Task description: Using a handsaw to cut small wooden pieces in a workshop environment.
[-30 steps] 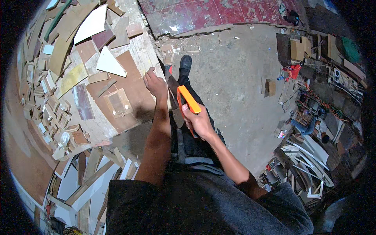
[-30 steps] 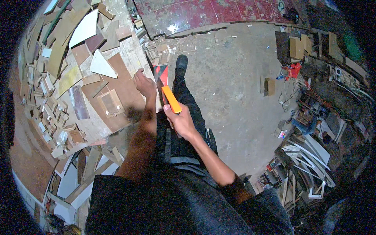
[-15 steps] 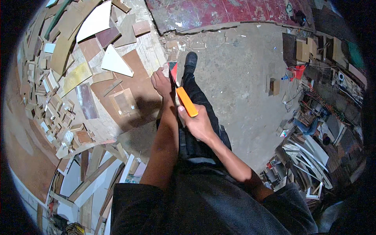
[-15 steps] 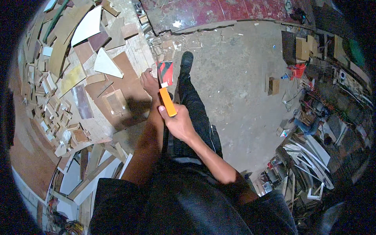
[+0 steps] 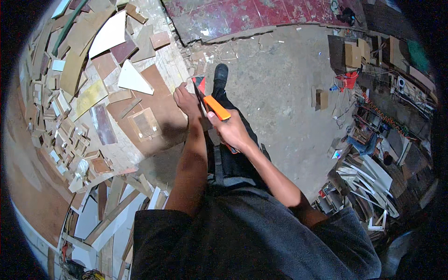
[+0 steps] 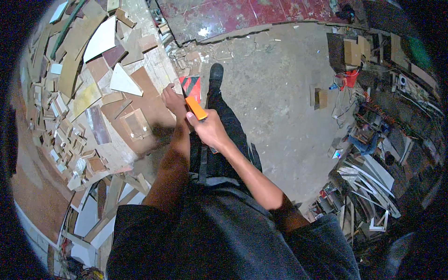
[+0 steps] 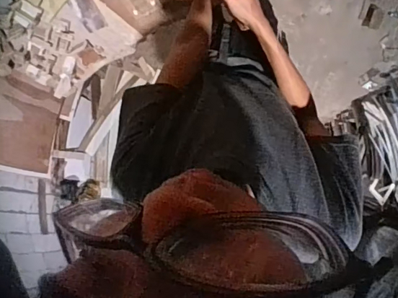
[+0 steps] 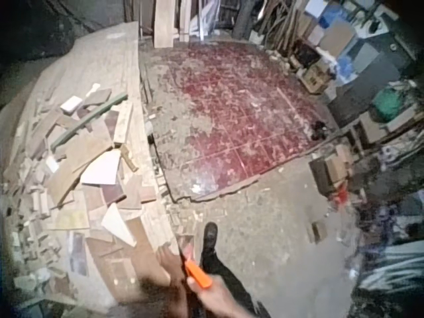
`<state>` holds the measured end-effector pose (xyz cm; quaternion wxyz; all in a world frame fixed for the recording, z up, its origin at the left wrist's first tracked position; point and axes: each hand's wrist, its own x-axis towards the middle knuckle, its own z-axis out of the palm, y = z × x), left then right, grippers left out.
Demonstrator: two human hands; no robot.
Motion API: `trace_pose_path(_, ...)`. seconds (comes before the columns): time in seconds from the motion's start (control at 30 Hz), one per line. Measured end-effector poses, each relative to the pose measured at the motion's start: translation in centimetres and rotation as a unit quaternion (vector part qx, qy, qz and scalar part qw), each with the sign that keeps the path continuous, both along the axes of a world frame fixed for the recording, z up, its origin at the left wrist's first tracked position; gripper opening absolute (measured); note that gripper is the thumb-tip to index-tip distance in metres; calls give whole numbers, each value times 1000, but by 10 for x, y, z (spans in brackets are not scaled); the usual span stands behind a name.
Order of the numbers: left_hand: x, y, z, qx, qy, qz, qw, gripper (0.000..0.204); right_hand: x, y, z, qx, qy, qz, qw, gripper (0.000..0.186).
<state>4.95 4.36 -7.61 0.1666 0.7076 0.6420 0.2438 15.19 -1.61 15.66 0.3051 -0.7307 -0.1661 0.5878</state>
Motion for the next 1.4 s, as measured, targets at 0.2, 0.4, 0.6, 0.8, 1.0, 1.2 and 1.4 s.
trace_pose_path(0.2,-4,-2,4,-10,8,1,1000,33,1,-1,7,-24,-8,-10,1000,34)
trace_pose_path(0.4,-4,-4,2,9,7,-1,1000,34,10,11,8,-61,55,-11,997,33)
trace_pose_path(0.6,3,-3,3,6,0,-2,1000,34,8,5,3,10,41,-12,999,34)
trace_pose_path(0.8,2,-4,14,-35,4,13,999,34,8,-18,-2,10,7,-13,1000,36)
trace_pose_path(1.0,-3,-4,11,-12,6,-3,1000,37,18,8,3,-74,113,-70,988,34)
trace_pose_path(1.2,1,4,-11,11,15,25,1000,33,8,35,-24,-82,101,-32,991,29)
trace_pose_path(1.4,-5,-3,-5,4,17,23,1000,30,-4,5,-16,-41,77,-45,995,33)
